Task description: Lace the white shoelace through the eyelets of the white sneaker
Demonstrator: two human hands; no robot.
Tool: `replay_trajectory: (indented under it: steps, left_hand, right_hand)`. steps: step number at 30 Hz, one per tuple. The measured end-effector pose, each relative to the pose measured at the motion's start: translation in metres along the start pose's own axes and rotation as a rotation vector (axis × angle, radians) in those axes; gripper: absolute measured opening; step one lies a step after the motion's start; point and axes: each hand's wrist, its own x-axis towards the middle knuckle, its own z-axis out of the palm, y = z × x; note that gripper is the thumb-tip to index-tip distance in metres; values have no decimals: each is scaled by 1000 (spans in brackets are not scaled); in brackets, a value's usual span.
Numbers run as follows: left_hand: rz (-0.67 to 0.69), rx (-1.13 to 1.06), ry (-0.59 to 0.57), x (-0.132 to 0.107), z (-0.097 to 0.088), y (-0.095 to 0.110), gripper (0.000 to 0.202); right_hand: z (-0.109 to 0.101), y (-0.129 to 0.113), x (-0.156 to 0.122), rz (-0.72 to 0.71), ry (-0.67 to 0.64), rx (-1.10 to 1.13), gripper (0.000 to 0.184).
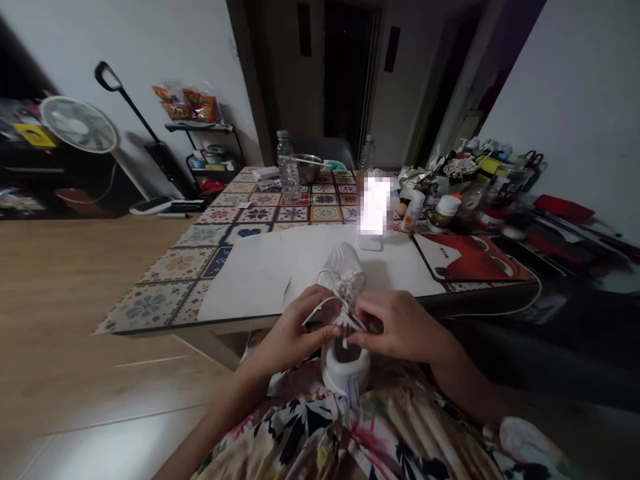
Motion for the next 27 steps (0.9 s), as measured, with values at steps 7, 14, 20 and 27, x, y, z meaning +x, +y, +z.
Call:
replay_trajectory:
  steps: [7, 14, 20, 27]
  left_hand:
    - [-4, 7, 22, 0, 2, 3, 17]
    - [-11, -21, 43, 0, 6, 5, 11]
    - [-23, -111, -10, 2, 9, 9, 4]
    - [-10, -161, -44, 2, 9, 9, 1]
  right_hand:
    - [0, -3, 2, -145, 122, 124, 26]
    - [-25, -6, -12, -663, -141, 642, 44]
    - [-6, 55, 20, 170, 190, -59, 26]
    - [-14, 132, 72, 506, 55, -590, 57]
